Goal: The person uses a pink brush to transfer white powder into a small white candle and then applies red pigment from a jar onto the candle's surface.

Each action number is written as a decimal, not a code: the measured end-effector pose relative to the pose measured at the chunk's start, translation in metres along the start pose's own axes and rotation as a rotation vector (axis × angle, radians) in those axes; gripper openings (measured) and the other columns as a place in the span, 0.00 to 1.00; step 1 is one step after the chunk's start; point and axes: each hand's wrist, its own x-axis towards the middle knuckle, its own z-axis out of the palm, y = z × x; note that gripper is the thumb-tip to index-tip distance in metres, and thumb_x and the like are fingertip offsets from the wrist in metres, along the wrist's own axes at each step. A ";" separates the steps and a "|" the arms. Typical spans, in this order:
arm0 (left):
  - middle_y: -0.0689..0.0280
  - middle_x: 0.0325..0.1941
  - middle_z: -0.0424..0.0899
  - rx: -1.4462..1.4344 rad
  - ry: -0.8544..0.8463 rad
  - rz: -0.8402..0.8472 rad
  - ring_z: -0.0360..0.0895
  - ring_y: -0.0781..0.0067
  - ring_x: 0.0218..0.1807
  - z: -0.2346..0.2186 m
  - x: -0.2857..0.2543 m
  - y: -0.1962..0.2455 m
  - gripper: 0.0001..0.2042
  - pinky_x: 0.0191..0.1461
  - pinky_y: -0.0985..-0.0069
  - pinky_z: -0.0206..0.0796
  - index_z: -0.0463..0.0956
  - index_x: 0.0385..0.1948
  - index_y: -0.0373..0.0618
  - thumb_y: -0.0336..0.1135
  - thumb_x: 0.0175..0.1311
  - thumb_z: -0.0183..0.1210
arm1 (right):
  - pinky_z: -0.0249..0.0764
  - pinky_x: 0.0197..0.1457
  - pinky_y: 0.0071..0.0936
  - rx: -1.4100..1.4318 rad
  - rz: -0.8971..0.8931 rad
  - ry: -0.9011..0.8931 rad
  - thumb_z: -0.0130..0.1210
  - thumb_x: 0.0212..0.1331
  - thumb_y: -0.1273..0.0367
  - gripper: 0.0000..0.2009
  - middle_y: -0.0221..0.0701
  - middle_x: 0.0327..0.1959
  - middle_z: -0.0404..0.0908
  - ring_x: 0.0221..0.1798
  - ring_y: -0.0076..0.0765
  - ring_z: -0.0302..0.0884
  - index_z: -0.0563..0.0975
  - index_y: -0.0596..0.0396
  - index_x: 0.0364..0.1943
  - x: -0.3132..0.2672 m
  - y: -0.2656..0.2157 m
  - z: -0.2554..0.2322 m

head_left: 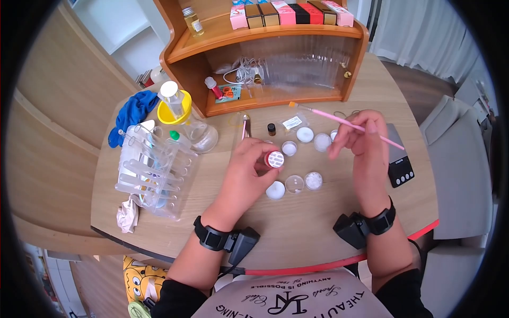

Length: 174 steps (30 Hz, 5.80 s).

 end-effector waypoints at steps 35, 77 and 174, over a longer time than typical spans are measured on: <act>0.63 0.32 0.76 0.500 -0.393 -0.043 0.76 0.68 0.36 -0.024 -0.012 0.022 0.17 0.38 0.73 0.67 0.74 0.35 0.44 0.36 0.42 0.68 | 0.66 0.38 0.19 -0.178 -0.002 -0.103 0.41 0.68 0.66 0.10 0.29 0.27 0.72 0.30 0.20 0.71 0.68 0.56 0.31 -0.002 0.009 -0.007; 0.65 0.33 0.78 0.383 -0.315 -0.021 0.77 0.72 0.31 -0.020 -0.008 0.032 0.15 0.36 0.76 0.69 0.73 0.35 0.45 0.29 0.43 0.66 | 0.65 0.30 0.29 -0.496 -0.218 -0.164 0.50 0.59 0.71 0.06 0.33 0.22 0.74 0.25 0.37 0.70 0.73 0.56 0.27 -0.011 0.004 -0.004; 0.61 0.33 0.73 0.210 0.077 0.368 0.74 0.61 0.33 0.004 -0.005 0.029 0.15 0.36 0.71 0.69 0.72 0.32 0.42 0.28 0.41 0.65 | 0.73 0.35 0.27 -0.680 -0.272 -0.410 0.62 0.46 0.73 0.10 0.33 0.31 0.77 0.32 0.37 0.76 0.78 0.56 0.34 -0.012 0.001 0.018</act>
